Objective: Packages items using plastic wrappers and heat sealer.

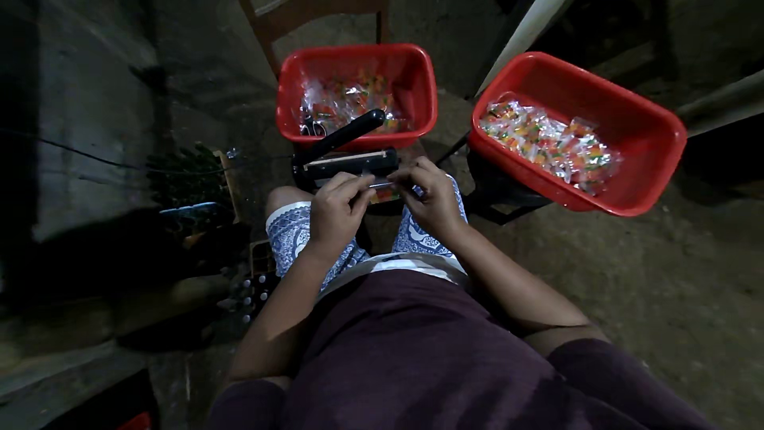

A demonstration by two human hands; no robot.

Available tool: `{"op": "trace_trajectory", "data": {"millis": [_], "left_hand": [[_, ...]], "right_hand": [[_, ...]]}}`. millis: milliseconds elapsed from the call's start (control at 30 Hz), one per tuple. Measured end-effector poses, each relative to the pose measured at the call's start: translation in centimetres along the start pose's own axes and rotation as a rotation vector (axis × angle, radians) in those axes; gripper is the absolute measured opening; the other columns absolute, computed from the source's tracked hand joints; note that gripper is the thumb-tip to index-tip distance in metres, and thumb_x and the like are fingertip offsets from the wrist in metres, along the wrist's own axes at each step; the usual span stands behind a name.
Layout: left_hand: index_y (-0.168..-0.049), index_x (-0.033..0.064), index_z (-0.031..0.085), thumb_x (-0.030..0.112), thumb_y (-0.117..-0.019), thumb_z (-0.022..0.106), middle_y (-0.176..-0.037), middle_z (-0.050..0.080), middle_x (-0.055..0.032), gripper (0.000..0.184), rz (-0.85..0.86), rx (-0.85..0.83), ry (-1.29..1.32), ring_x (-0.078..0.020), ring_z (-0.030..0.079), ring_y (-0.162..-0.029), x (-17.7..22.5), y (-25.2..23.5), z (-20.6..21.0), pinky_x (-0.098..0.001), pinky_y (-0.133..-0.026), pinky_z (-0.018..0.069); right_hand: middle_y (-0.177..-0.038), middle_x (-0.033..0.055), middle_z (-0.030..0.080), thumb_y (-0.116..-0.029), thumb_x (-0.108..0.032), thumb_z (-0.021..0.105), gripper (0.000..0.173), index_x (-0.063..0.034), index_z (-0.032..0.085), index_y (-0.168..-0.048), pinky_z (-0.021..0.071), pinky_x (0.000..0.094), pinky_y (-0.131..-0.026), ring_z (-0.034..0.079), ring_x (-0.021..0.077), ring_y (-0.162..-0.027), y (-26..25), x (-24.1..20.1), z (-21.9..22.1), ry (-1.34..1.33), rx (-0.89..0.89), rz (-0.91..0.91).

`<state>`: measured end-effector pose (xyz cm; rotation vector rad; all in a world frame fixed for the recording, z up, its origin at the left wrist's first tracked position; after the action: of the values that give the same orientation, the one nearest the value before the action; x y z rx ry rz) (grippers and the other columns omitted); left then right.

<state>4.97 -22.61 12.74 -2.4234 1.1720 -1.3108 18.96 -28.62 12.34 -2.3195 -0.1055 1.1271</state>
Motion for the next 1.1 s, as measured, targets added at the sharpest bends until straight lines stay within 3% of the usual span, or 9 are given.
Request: {"op": "trace_trajectory", "data": {"millis": [100, 167, 267, 400, 467, 533, 567, 733, 1100], "left_hand": [[-0.098, 0.0011, 0.076, 0.011, -0.0946, 0.071, -0.104, 0.062, -0.0132, 0.012, -0.072, -0.028, 0.134, -0.0156, 0.061, -0.091, -1.3, -0.2, 0.5, -0.0272, -0.081, 0.0531], [-0.098, -0.0014, 0.074, 0.012, -0.0962, 0.069, -0.109, 0.069, -0.0100, 0.014, -0.152, -0.041, 0.307, -0.0074, 0.065, -0.094, -2.1, -0.3, 0.8, -0.0219, -0.084, 0.0551], [-0.101, -0.0021, 0.072, 0.006, -0.0981, 0.066, -0.089, 0.072, 0.0003, 0.011, -0.293, 0.013, 0.485, 0.0014, 0.066, -0.079, -3.2, -0.1, 1.0, -0.0174, -0.077, 0.0561], [-0.102, 0.0017, 0.068, 0.010, -0.1020, 0.060, -0.089, 0.070, 0.0041, 0.011, -0.399, 0.078, 0.555, -0.0019, 0.068, -0.080, -5.2, 0.1, 1.0, -0.0233, -0.079, 0.0591], [-0.114, 0.0031, 0.063, 0.013, -0.1040, 0.056, -0.104, 0.068, 0.0015, 0.016, -0.432, 0.045, 0.671, -0.0064, 0.068, -0.094, -5.6, 0.2, 1.6, -0.0283, -0.087, 0.0592], [-0.137, 0.0015, 0.050, 0.010, -0.1002, 0.061, -0.125, 0.065, -0.0047, 0.040, -0.390, -0.049, 0.786, -0.0114, 0.067, -0.107, -4.8, 0.1, 2.6, -0.0313, -0.094, 0.0574], [-0.142, 0.0002, 0.045, 0.006, -0.0968, 0.064, -0.125, 0.065, -0.0054, 0.049, -0.360, -0.073, 0.799, -0.0105, 0.066, -0.107, -4.2, -0.1, 2.9, -0.0290, -0.093, 0.0565], [-0.105, 0.0002, 0.069, -0.001, -0.0917, 0.071, -0.090, 0.071, 0.0018, 0.014, -0.427, 0.008, 0.707, -0.0023, 0.067, -0.080, -4.5, 0.1, 3.7, -0.0212, -0.076, 0.0577], [-0.097, 0.0019, 0.070, 0.008, -0.0967, 0.066, -0.087, 0.070, 0.0025, 0.007, -0.354, 0.056, 0.615, -0.0004, 0.066, -0.081, -5.1, -0.1, 3.6, -0.0200, -0.078, 0.0567]], "right_hand": [[-0.105, 0.0158, 0.062, -0.0953, -0.007, 0.066, 0.010, 0.0021, 0.071, -0.098, 0.0541, 0.0272, -0.086, 0.063, 0.0175, -0.096, -0.2, 0.9, 0.0, -0.057, -0.038, 0.040], [-0.106, 0.0130, 0.069, -0.0978, -0.008, 0.063, 0.013, 0.0032, 0.069, -0.100, 0.0556, 0.0263, -0.087, 0.067, 0.0122, -0.096, -0.2, 1.7, 0.0, -0.139, -0.065, 0.101], [-0.092, 0.0013, 0.069, -0.1006, -0.009, 0.060, 0.012, 0.0011, 0.066, -0.104, 0.0545, 0.0160, -0.076, 0.064, -0.0022, -0.079, -0.1, 3.1, 0.3, -0.285, -0.060, 0.250], [-0.090, -0.0007, 0.068, -0.1000, -0.007, 0.061, 0.010, -0.0003, 0.065, -0.104, 0.0561, 0.0179, -0.076, 0.064, -0.0012, -0.079, 0.0, 4.5, -0.4, -0.363, -0.018, 0.340], [-0.089, -0.0017, 0.068, -0.0995, -0.007, 0.062, 0.008, -0.0011, 0.065, -0.103, 0.0555, 0.0165, -0.075, 0.064, -0.0023, -0.078, 0.0, 4.6, -0.7, -0.353, -0.008, 0.346], [-0.088, -0.0018, 0.068, -0.0989, -0.006, 0.062, 0.007, -0.0007, 0.066, -0.103, 0.0557, 0.0160, -0.074, 0.064, -0.0025, -0.077, 0.0, 4.3, -0.7, -0.348, -0.003, 0.331], [-0.089, -0.0014, 0.069, -0.0988, -0.006, 0.062, 0.008, -0.0001, 0.066, -0.104, 0.0555, 0.0161, -0.074, 0.064, -0.0024, -0.077, -0.1, 4.2, -0.5, -0.342, -0.007, 0.324], [-0.086, -0.0021, 0.067, -0.0994, -0.010, 0.063, 0.011, 0.0002, 0.067, -0.101, 0.0516, 0.0131, -0.070, 0.060, -0.0050, -0.073, -0.3, 3.8, 0.1, -0.306, -0.044, 0.291], [-0.082, -0.0068, 0.065, -0.1001, -0.016, 0.063, 0.011, -0.0061, 0.066, -0.096, 0.0510, 0.0149, -0.070, 0.059, -0.0049, -0.073, 0.1, 5.0, 1.3, -0.391, -0.143, 0.355]]}}
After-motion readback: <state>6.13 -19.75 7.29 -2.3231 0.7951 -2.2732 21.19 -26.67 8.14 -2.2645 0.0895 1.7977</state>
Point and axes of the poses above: each hand's wrist, its own y-axis away from the middle knuckle, its own z-axis out of the palm, x = y × z, the point moved 10 cm from there along -y, towards the middle knuckle
